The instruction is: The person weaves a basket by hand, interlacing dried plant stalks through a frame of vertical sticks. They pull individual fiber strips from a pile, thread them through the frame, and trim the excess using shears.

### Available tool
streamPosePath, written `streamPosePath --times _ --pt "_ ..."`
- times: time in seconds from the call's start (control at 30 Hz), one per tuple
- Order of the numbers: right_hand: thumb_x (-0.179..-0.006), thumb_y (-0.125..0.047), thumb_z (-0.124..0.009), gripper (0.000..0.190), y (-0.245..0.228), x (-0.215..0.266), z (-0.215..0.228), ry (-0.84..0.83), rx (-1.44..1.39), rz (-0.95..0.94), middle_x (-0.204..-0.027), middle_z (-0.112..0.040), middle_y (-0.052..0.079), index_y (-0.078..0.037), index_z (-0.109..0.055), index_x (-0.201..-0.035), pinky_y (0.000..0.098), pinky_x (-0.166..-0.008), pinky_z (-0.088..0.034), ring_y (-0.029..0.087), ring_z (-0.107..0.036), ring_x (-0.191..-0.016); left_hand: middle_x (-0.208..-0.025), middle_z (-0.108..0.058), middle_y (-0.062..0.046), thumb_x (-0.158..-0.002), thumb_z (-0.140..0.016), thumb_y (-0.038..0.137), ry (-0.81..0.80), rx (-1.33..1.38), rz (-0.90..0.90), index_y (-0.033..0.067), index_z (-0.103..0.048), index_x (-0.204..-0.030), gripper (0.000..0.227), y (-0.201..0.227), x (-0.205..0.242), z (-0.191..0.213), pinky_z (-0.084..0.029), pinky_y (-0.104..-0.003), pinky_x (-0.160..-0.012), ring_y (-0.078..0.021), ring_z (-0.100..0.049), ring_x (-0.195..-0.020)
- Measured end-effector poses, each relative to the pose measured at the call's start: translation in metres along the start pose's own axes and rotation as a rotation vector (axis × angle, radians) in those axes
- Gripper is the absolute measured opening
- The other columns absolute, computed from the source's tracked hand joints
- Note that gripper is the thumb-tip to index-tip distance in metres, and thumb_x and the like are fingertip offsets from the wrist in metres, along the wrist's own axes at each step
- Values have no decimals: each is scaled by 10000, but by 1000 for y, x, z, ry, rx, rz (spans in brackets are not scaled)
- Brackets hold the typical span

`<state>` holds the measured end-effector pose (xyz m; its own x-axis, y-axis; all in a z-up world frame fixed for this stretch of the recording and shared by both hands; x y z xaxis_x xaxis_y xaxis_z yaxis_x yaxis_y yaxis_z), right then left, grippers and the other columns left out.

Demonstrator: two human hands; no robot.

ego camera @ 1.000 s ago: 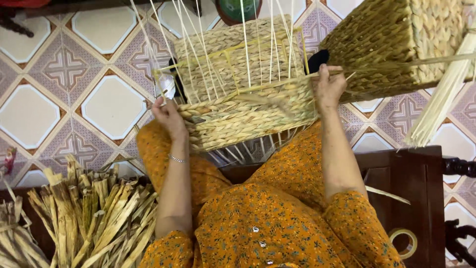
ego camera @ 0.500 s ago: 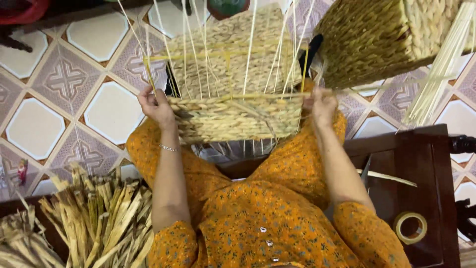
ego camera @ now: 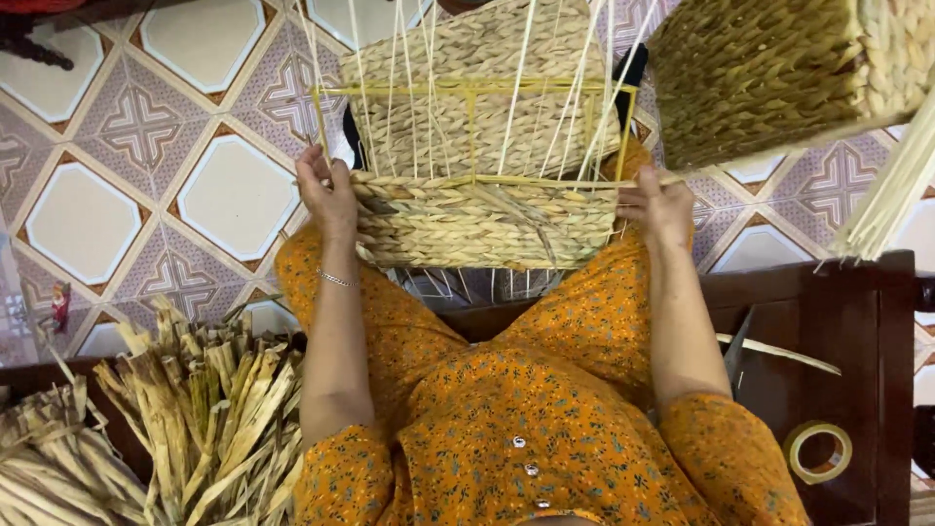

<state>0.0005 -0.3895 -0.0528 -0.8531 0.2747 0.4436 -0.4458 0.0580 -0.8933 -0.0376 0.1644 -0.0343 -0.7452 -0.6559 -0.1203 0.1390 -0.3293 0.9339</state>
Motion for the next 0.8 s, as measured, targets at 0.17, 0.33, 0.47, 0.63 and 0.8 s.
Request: streamPosePath --times 0.17,0.33,0.47,0.63,0.8 --pt "-1086 -230 -681 294 -35 60 18 172 781 458 -880 -719 226 52 -697 -1003 373 -563 -554 276 -686 -704 -1118 -628 -160 -932 -649 10 44 -383 -509 -1 -592 -1166 241 79 27 -19 -548 -409 -954 -282 -619 -1055" --pt "-1120 -250 -565 268 -87 127 -72 25 907 1102 -911 -715 121 -55 -701 -996 374 -713 -585 225 -689 -794 -851 -699 -106 -1022 -615 118 -573 -193 -489 50 -689 -1104 130 125 69 -123 -578 -280 -684 -205 -669 -740" --pt "-1107 -163 -491 294 -60 112 -149 -474 1168 980 -817 -728 119 -49 -750 -1027 319 -386 -461 197 -553 -510 -694 -657 -109 -1024 -595 183 -1003 -556 -214 49 -694 -1073 174 138 85 -180 -524 -350 -579 -246 -612 -600" --pt "-1022 -287 -540 219 -45 107 -150 -661 898 -83 -747 -652 117 -116 -670 -1060 271 -416 -517 152 -555 -494 -840 -664 -110 -983 -616 141 -1077 -537 -113 80 -710 -1016 116 134 84 -177 -559 -371 -655 -214 -644 -687" --pt "-976 -109 -646 160 -74 102 -162 -497 1018 711 -769 -613 79 -62 -736 -1099 329 -371 -464 179 -533 -518 -1113 -665 -87 -946 -585 33 -1223 -270 4 119 -676 -1100 198 102 82 -167 -607 -332 -789 -172 -680 -833"
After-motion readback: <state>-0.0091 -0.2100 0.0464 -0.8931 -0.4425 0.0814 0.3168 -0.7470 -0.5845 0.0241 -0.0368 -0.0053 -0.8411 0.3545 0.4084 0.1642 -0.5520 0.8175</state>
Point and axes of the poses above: each hand's wrist, its own x-axis away from the middle knuckle, its own z-axis out of the back of the hand, y = z × x, the point moved 6 cm from there along -x, towards the middle knuckle
